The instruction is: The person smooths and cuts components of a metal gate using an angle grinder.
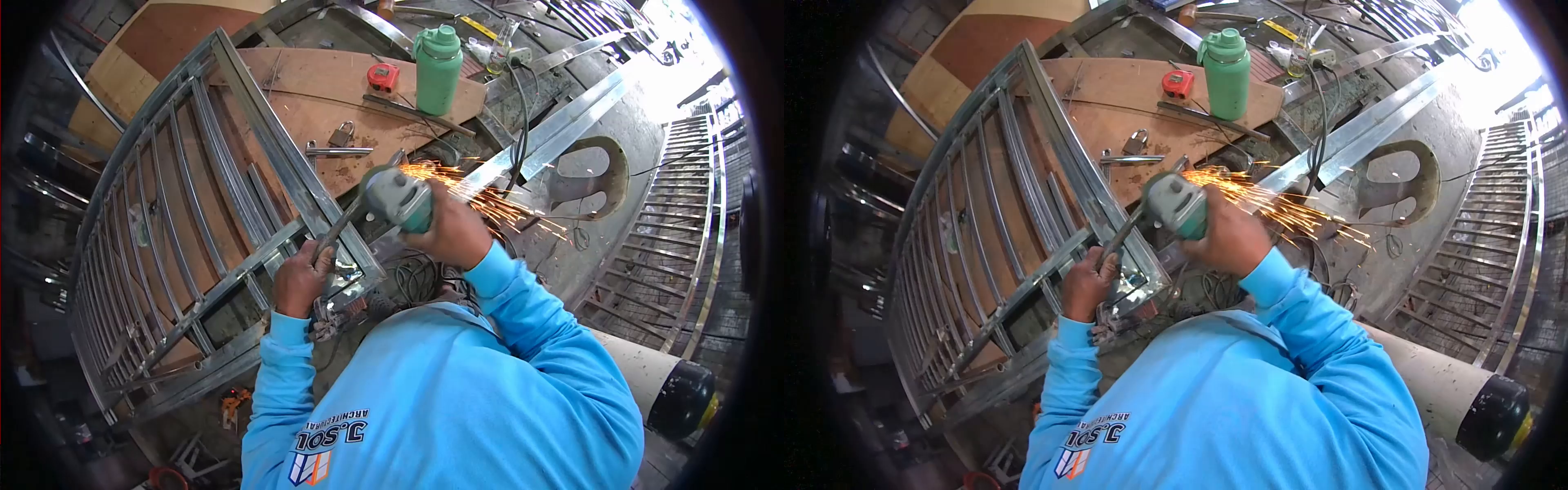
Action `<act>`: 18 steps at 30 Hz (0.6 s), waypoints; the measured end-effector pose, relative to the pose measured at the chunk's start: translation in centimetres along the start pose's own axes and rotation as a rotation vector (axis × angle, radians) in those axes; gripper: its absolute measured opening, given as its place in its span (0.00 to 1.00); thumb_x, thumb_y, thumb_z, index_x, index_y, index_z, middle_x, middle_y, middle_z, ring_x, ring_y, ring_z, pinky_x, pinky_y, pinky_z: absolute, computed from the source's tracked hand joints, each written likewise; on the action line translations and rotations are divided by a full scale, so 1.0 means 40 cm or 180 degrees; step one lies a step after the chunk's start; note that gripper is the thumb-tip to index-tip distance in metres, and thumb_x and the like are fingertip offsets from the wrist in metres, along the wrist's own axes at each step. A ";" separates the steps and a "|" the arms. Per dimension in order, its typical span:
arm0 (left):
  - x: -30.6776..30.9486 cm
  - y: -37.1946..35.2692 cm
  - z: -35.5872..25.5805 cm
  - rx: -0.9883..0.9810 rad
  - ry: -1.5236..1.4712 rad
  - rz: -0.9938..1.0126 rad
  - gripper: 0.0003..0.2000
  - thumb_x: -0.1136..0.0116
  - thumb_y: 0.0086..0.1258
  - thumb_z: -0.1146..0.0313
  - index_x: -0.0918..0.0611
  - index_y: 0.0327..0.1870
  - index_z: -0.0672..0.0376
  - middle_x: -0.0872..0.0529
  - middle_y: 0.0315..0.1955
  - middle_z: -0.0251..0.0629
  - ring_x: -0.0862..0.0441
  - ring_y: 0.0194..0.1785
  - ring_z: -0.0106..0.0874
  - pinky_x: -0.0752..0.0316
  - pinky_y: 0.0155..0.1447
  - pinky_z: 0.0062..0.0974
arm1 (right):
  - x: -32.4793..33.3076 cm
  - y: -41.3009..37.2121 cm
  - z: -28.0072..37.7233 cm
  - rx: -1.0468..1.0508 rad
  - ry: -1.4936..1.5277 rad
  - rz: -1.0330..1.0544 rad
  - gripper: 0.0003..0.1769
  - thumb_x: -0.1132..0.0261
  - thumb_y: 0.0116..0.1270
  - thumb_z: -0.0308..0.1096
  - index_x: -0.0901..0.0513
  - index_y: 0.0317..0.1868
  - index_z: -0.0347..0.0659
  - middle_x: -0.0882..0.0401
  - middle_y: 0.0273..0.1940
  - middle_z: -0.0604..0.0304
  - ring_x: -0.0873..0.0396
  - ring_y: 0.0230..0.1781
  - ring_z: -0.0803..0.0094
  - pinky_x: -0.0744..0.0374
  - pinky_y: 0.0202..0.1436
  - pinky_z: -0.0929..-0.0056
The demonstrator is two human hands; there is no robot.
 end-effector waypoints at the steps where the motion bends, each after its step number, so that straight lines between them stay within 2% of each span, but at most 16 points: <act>1: 0.005 -0.001 -0.005 -0.0003 0.0094 -0.0033 0.23 0.45 0.76 0.40 0.18 0.47 0.53 0.13 0.30 0.54 0.15 0.38 0.59 0.25 0.36 0.54 | 0.019 0.012 -0.015 -0.0044 0.0008 -0.0114 0.54 0.19 0.52 0.49 0.38 0.70 0.31 0.15 0.46 0.32 0.15 0.48 0.36 0.17 0.52 0.49; 3: 0.012 -0.006 -0.015 0.0014 0.0265 -0.0102 0.22 0.44 0.75 0.41 0.17 0.48 0.52 0.12 0.32 0.52 0.14 0.38 0.57 0.24 0.37 0.54 | 0.058 0.034 -0.042 -0.0124 0.0010 -0.0319 0.53 0.19 0.52 0.47 0.38 0.70 0.31 0.15 0.45 0.31 0.15 0.47 0.35 0.17 0.50 0.48; 4: 0.009 -0.008 -0.010 -0.0154 0.0362 -0.0336 0.21 0.43 0.75 0.41 0.17 0.49 0.52 0.11 0.34 0.51 0.14 0.39 0.56 0.23 0.37 0.53 | 0.069 0.040 -0.047 -0.0101 -0.0028 -0.0314 0.53 0.18 0.51 0.47 0.39 0.70 0.31 0.15 0.44 0.31 0.15 0.47 0.35 0.17 0.50 0.47; 6: -0.013 -0.012 0.012 -0.0491 0.0538 -0.0787 0.20 0.40 0.74 0.43 0.16 0.50 0.50 0.10 0.37 0.47 0.13 0.40 0.52 0.22 0.37 0.51 | 0.057 0.026 -0.039 0.0191 -0.0032 -0.0305 0.49 0.20 0.52 0.48 0.37 0.66 0.31 0.15 0.42 0.32 0.14 0.44 0.36 0.16 0.47 0.47; 7: -0.016 -0.013 0.016 -0.0493 0.0631 -0.0782 0.19 0.39 0.73 0.44 0.16 0.51 0.50 0.10 0.38 0.45 0.12 0.40 0.51 0.21 0.37 0.50 | 0.046 0.012 -0.031 0.0326 -0.0036 -0.0303 0.47 0.21 0.52 0.48 0.36 0.64 0.32 0.14 0.41 0.33 0.14 0.43 0.37 0.16 0.45 0.46; 11: -0.027 -0.008 0.023 -0.0679 0.0939 -0.0883 0.17 0.34 0.71 0.49 0.15 0.51 0.49 0.11 0.38 0.40 0.12 0.39 0.47 0.20 0.37 0.46 | 0.014 -0.036 0.049 0.0158 -0.0080 0.0452 0.48 0.21 0.53 0.48 0.37 0.65 0.34 0.15 0.42 0.32 0.14 0.42 0.36 0.15 0.46 0.46; 14: -0.025 -0.012 0.023 -0.0782 0.0932 -0.0982 0.15 0.32 0.70 0.51 0.14 0.51 0.48 0.11 0.37 0.40 0.13 0.38 0.47 0.19 0.37 0.45 | 0.016 -0.032 0.030 -0.0065 -0.0200 0.0177 0.48 0.21 0.53 0.48 0.37 0.66 0.33 0.15 0.42 0.31 0.14 0.43 0.35 0.16 0.47 0.46; 17: -0.023 -0.011 0.020 -0.0753 0.0900 -0.1003 0.15 0.32 0.70 0.52 0.15 0.51 0.48 0.11 0.36 0.40 0.13 0.38 0.47 0.19 0.37 0.45 | 0.036 -0.014 -0.027 -0.0021 0.0122 -0.0385 0.48 0.21 0.53 0.48 0.37 0.66 0.33 0.15 0.42 0.30 0.14 0.43 0.35 0.17 0.48 0.46; 18: -0.024 -0.011 0.020 -0.0736 0.0908 -0.0993 0.15 0.32 0.70 0.52 0.15 0.51 0.48 0.11 0.36 0.40 0.13 0.38 0.47 0.19 0.37 0.45 | 0.042 -0.014 -0.041 -0.0199 0.0125 -0.0318 0.47 0.21 0.53 0.47 0.36 0.65 0.33 0.16 0.44 0.30 0.15 0.45 0.35 0.17 0.49 0.46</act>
Point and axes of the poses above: each hand's wrist, its own y-axis towards the middle knuckle, its own x-axis out of the back of the hand, z = x × y, the point moved 3 cm from there along y, towards the middle knuckle
